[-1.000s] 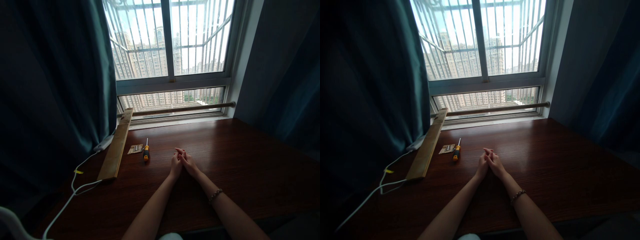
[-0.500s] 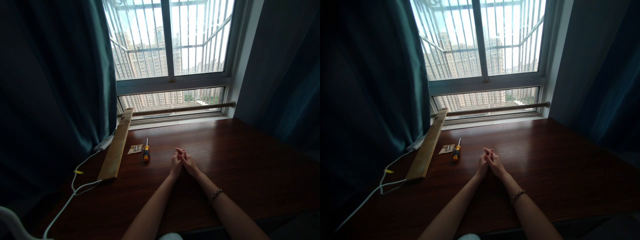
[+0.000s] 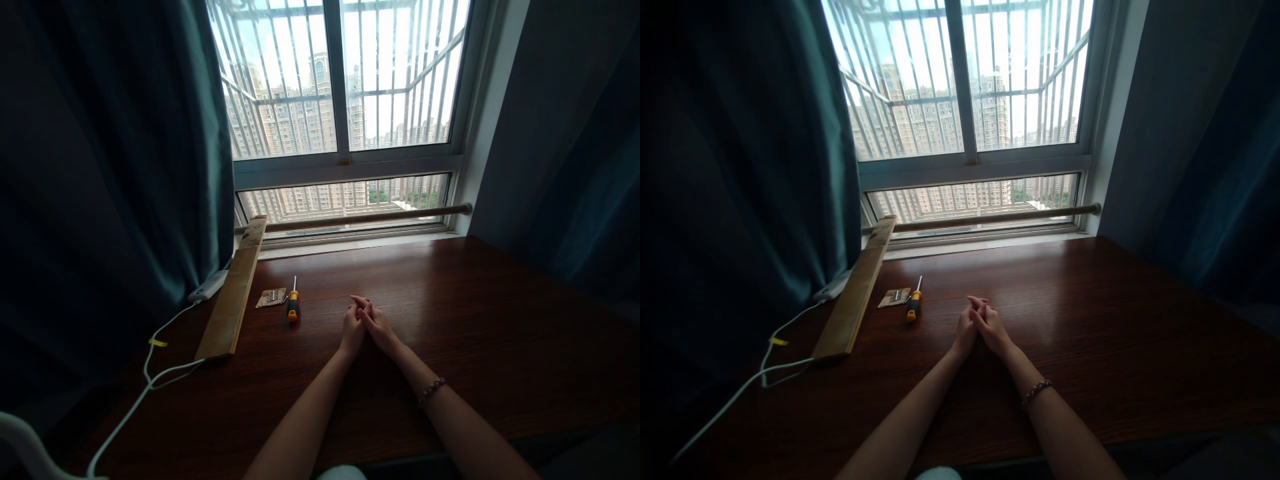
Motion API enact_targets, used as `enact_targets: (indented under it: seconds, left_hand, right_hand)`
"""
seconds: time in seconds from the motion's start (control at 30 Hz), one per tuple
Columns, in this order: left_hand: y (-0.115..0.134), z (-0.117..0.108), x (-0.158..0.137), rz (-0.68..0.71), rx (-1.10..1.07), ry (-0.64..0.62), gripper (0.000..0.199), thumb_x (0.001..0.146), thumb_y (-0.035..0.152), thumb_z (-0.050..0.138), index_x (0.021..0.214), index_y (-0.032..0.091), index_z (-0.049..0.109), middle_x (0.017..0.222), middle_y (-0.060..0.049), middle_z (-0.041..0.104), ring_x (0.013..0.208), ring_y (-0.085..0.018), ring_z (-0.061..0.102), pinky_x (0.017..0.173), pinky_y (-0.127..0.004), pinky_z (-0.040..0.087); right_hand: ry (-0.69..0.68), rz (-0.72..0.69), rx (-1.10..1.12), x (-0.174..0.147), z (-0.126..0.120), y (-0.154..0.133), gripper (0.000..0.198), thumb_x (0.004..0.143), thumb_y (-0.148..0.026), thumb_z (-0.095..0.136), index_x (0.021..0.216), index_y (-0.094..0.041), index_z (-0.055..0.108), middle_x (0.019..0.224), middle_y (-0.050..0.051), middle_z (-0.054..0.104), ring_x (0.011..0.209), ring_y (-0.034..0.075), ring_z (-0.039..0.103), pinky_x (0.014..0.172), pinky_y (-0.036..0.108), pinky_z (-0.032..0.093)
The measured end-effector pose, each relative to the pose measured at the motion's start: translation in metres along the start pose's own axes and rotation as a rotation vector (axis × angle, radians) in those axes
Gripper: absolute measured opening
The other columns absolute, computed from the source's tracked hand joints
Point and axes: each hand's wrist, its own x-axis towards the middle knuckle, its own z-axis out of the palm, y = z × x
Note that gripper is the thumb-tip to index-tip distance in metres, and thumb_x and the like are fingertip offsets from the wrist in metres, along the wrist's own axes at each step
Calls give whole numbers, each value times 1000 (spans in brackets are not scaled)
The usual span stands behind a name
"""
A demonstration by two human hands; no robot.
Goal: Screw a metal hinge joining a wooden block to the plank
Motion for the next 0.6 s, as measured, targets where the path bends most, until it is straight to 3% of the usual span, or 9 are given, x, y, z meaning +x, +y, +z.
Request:
enact_targets:
  seconds: [0.6]
  left_hand:
    - [-3,0,0,3,9,-1,37,77,45,49,93,12,58,91,-12,64,86,-21,60,77,-31,45]
  right_hand:
    - [9,15,9,0,0,-2,44,84,-44,40,122,-22,48,117,6,57,111,22,49,95,39,37]
